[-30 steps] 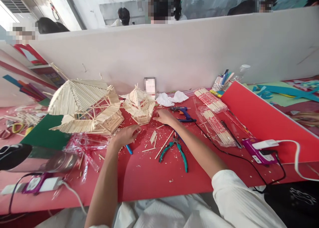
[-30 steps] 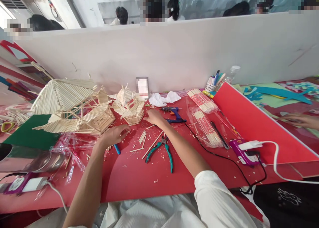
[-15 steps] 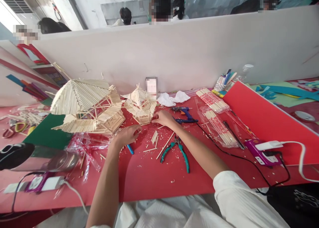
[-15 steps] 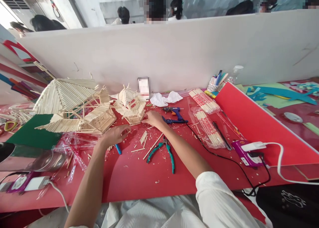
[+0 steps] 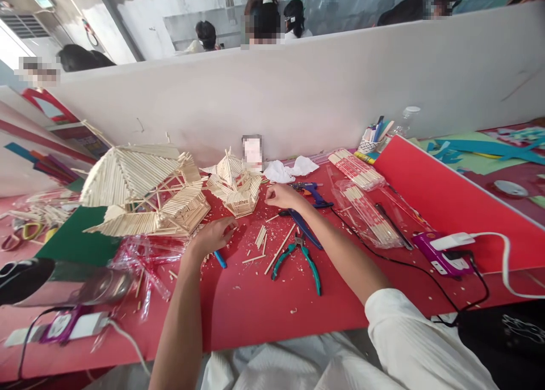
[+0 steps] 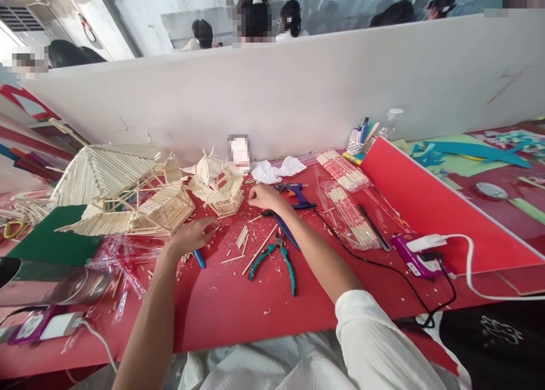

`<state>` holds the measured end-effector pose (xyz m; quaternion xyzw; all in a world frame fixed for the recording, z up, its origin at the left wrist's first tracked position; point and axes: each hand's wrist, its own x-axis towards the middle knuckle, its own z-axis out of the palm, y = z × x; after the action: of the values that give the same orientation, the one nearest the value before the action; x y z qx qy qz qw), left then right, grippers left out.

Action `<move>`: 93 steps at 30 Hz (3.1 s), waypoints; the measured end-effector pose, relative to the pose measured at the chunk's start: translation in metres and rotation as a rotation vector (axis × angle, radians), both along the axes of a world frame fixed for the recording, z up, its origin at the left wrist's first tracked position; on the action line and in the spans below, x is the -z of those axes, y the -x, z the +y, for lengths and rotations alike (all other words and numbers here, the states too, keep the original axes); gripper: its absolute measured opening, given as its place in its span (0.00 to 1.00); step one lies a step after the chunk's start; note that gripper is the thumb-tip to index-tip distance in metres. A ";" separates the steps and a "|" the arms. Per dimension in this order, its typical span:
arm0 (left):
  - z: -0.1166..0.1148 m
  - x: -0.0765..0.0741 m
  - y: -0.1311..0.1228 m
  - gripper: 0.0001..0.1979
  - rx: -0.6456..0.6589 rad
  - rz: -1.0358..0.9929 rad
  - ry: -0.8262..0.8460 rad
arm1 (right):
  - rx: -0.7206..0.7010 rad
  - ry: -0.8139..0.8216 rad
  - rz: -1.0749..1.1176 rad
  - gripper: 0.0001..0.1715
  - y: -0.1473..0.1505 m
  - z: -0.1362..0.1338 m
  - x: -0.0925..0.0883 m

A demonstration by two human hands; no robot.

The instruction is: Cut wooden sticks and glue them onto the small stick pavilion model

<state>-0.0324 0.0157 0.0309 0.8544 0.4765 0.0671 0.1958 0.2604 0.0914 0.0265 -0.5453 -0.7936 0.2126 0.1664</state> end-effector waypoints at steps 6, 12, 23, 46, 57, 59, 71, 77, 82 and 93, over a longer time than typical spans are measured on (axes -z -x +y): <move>0.004 0.006 0.005 0.13 -0.005 -0.016 0.008 | 0.133 -0.019 0.465 0.10 -0.025 0.012 -0.009; 0.004 0.004 0.004 0.10 0.049 -0.029 0.011 | 0.079 0.202 1.013 0.21 -0.037 0.007 -0.023; 0.010 0.012 0.011 0.11 0.038 -0.042 -0.027 | 0.176 -0.035 1.503 0.17 -0.116 0.019 -0.040; 0.007 0.011 0.007 0.11 0.032 0.004 -0.018 | 0.109 0.040 0.888 0.14 -0.112 0.018 -0.029; 0.005 0.013 0.005 0.12 0.019 0.019 -0.030 | -0.056 0.129 0.367 0.21 0.000 0.050 0.014; 0.005 0.013 0.005 0.12 0.011 0.014 -0.031 | -0.068 0.168 0.367 0.22 0.004 0.054 0.017; 0.003 0.010 0.005 0.12 0.008 -0.010 -0.020 | 0.004 0.302 0.494 0.14 0.014 0.059 0.020; 0.002 0.010 0.004 0.11 -0.005 -0.028 -0.023 | 0.069 0.381 0.709 0.15 0.002 0.054 0.019; 0.002 0.009 0.003 0.11 0.004 -0.017 -0.021 | 0.098 0.364 0.951 0.16 -0.020 0.044 0.006; 0.001 0.010 0.000 0.13 -0.007 0.017 -0.039 | 0.063 0.025 1.768 0.11 -0.069 -0.005 -0.021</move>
<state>-0.0327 0.0166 0.0210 0.8571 0.4796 0.0696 0.1748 0.3290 0.0864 0.0477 -0.2050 -0.3568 0.5604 0.7188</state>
